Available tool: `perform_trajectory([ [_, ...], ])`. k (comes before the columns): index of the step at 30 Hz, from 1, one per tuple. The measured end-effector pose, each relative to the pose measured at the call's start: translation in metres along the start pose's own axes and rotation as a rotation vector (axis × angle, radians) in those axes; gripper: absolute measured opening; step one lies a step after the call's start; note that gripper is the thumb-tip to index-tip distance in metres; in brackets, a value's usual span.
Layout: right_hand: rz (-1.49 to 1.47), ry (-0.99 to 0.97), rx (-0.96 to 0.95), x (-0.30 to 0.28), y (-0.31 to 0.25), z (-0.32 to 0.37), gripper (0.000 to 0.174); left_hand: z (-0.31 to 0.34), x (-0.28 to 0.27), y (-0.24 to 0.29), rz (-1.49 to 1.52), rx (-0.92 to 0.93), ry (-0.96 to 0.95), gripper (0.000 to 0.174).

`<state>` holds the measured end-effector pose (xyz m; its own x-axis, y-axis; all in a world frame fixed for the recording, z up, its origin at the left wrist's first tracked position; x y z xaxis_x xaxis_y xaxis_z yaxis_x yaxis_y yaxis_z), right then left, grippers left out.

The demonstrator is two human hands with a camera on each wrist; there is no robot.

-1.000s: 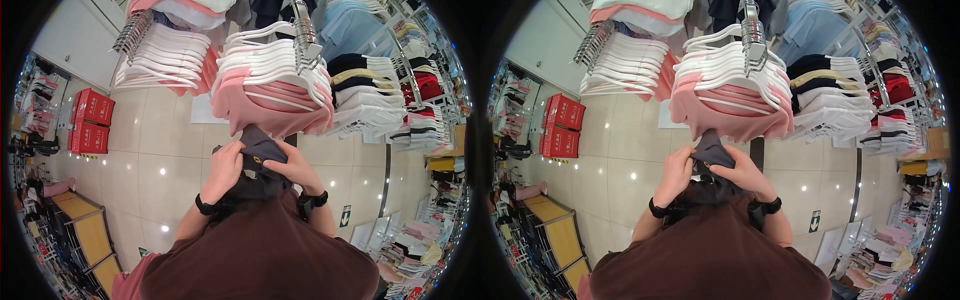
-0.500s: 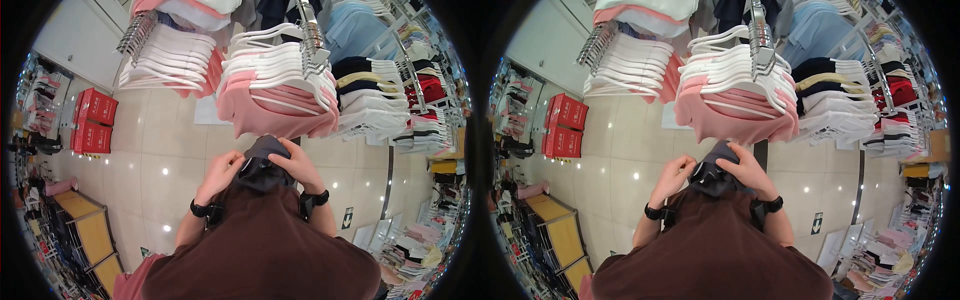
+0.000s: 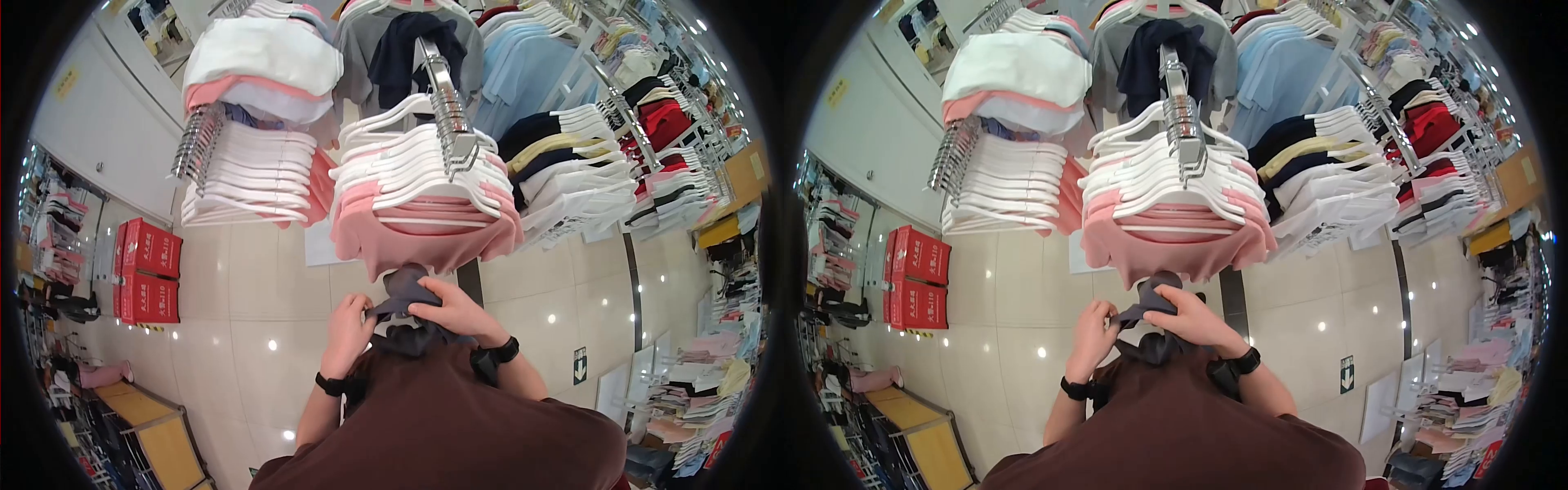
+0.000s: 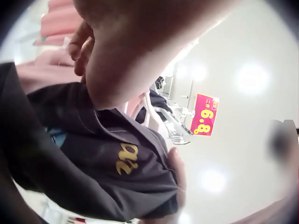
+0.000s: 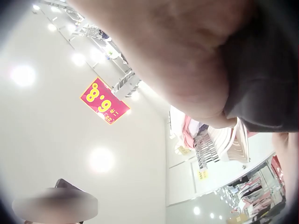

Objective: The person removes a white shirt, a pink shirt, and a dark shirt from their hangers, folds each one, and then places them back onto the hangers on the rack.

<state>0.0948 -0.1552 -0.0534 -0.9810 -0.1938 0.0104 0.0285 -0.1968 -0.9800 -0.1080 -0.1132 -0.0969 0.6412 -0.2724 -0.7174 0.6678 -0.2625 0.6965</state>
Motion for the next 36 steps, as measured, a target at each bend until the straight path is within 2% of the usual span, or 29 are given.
perform_trajectory([
  [1,0.004,0.004,-0.013,-0.001,-0.001,-0.001,0.033,0.0,-0.002,-0.006,-0.124,-0.002,-0.006,0.021],
  [2,0.031,-0.012,-0.015,0.001,-0.002,-0.001,0.032,0.002,-0.001,-0.02,-0.126,0.006,0.003,0.021],
  [4,0.065,-0.029,-0.027,0.001,-0.005,-0.003,0.032,0.003,-0.001,-0.062,0.117,-0.227,0.014,0.021],
  [5,0.194,-0.016,-0.056,-0.002,-0.01,-0.003,0.033,0.005,-0.001,-0.076,0.293,-0.356,-0.075,0.017],
  [6,0.324,-0.001,-0.083,-0.005,-0.014,-0.003,0.034,0.007,-0.003,-0.076,0.296,-0.347,-0.068,0.017],
  [8,0.418,-0.005,-0.167,-0.017,-0.02,-0.006,0.034,0.013,-0.005,-0.067,1.135,-0.509,-0.01,0.012],
  [10,0.353,0.101,-0.168,-0.044,-0.039,-0.008,0.027,0.016,-0.015,-0.055,1.218,-0.46,-0.01,0.01],
  [11,0.196,0.295,-0.234,-0.067,-0.052,-0.011,0.02,0.017,-0.022,-0.049,1.278,-0.424,0.036,0.012],
  [12,0.215,0.434,-0.242,-0.096,-0.07,-0.01,0.017,0.018,-0.03,-0.042,1.34,-0.388,0.082,0.013],
  [13,0.237,0.634,-0.309,-0.124,-0.093,-0.013,0.015,0.019,-0.036,-0.032,1.369,-0.359,0.052,0.014],
  [15,-0.008,0.726,-0.53,-0.178,-0.119,-0.044,0.012,0.019,-0.033,-0.026,1.28,-0.296,0.072,0.013],
  [16,0.188,0.721,-0.693,-0.197,-0.144,-0.06,0.015,0.018,-0.033,-0.02,1.178,-0.244,0.082,0.011],
  [17,0.241,0.744,-0.61,-0.223,-0.145,-0.088,0.023,0.019,-0.033,-0.008,1.159,-0.239,0.096,0.011],
  [20,0.672,0.567,-0.53,-0.248,-0.154,-0.17,0.04,0.024,-0.028,0.014,1.092,-0.219,0.064,0.007],
  [22,1.064,0.451,-0.436,-0.245,-0.148,-0.207,0.036,0.031,-0.019,0.014,0.976,-0.21,0.041,0.011],
  [23,1.068,0.451,-0.444,-0.243,-0.153,-0.21,0.036,0.034,-0.016,0.01,0.954,-0.182,0.041,0.01],
  [25,1.249,0.39,-0.336,-0.236,-0.151,-0.222,0.03,0.039,-0.012,0.004,0.934,-0.154,0.046,0.01],
  [26,1.251,0.389,-0.338,-0.235,-0.152,-0.224,0.03,0.042,-0.01,-0.004,0.954,-0.199,0.053,0.011],
  [28,1.449,0.383,-0.262,-0.237,-0.15,-0.23,0.024,0.047,-0.012,-0.009,0.976,-0.245,0.057,0.011],
  [29,1.498,0.388,-0.326,-0.237,-0.148,-0.235,0.022,0.052,-0.015,-0.007,1.032,-0.292,0.047,0.011],
  [31,1.479,0.394,-0.32,-0.236,-0.147,-0.231,0.021,0.058,-0.017,-0.017,1.126,-0.36,0.036,0.014],
  [33,1.46,0.402,-0.313,-0.235,-0.151,-0.228,0.021,0.062,-0.02,-0.022,1.14,-0.36,0.069,0.014],
  [35,1.34,0.518,-0.397,-0.241,-0.16,-0.218,0.024,0.066,-0.025,-0.027,1.141,-0.357,0.123,0.014],
  [36,1.345,0.514,-0.395,-0.245,-0.161,-0.214,0.024,0.066,-0.025,-0.028,1.147,-0.36,0.123,0.014],
])
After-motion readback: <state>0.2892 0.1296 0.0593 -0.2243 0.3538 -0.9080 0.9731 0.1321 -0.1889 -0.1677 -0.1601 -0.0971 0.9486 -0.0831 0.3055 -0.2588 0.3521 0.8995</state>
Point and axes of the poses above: each hand's wrist, its own z-axis away from the middle knuckle, its own x-axis out of the palm, y = z × x, the point moved 8 cm from there along -z, towards the middle knuckle, and after that the axes turned 3 degrees about -x, right-handed, at the moved point
